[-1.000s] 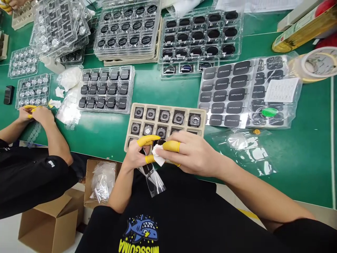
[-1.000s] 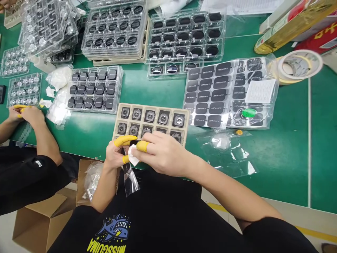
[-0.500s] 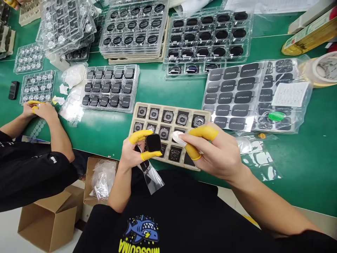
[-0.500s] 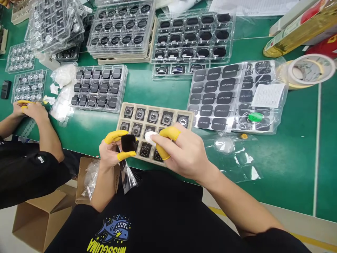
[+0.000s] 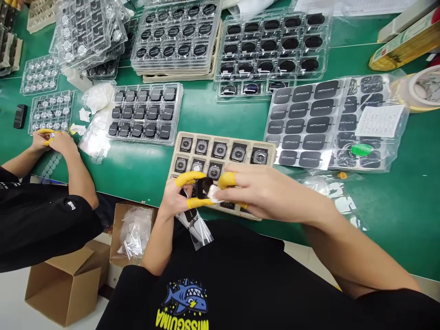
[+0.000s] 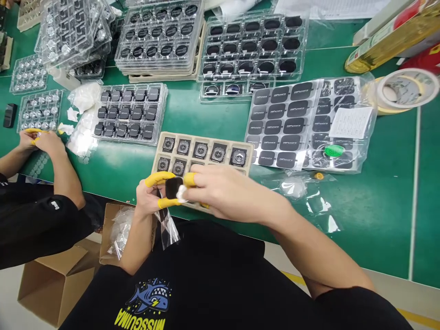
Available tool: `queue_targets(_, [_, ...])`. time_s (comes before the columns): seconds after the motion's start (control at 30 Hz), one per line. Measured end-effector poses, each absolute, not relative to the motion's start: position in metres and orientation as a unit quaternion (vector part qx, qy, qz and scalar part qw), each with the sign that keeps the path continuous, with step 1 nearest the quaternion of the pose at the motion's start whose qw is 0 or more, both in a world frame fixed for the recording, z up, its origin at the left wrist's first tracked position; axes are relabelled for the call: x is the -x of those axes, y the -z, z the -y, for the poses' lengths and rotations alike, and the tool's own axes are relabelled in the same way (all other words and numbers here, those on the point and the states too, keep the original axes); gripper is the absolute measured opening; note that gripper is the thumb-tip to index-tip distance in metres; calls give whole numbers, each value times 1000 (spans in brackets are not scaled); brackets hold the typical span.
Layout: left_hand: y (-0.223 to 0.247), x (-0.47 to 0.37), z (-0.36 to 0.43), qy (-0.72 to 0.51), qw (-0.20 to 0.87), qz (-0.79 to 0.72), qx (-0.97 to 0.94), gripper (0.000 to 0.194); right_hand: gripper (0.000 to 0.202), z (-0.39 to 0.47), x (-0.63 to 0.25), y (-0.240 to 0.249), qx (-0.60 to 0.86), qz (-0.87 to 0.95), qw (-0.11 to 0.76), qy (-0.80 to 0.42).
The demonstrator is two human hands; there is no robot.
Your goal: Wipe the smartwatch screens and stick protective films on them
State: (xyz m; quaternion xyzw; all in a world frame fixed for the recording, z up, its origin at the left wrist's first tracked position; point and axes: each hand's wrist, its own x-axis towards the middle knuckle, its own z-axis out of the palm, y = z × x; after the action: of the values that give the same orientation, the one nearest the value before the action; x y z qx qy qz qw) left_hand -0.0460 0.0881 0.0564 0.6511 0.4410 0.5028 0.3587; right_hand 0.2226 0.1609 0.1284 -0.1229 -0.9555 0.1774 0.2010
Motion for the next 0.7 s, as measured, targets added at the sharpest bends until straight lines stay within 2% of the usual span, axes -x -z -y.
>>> queue_targets(0.07, [-55,49,-86,-515,376,-452,-623,74,34,-164,-237,-131,177,956,189,-139])
queue_targets(0.2, [-55,50,-84,-525,401,-441,-607,76,29,-160,-240,-130,247,905,326,-113])
queue_targets(0.27, [-54,48,-85,-529,399,-433,-611,78,28,-155,-226,-127,230,895,359,-133])
queue_targets(0.43, [-51,46,-84,-516,402,-443,-613,74,30,-150,-194,-119,133,919,325,-177])
queue_targets(0.57, [-47,47,-82,-517,414,-430,-613,70,32,-157,-200,-125,74,932,278,-221])
queue_targets(0.7, [-44,50,-80,-523,424,-444,-592,77,32,-161,-230,-140,99,957,202,-181])
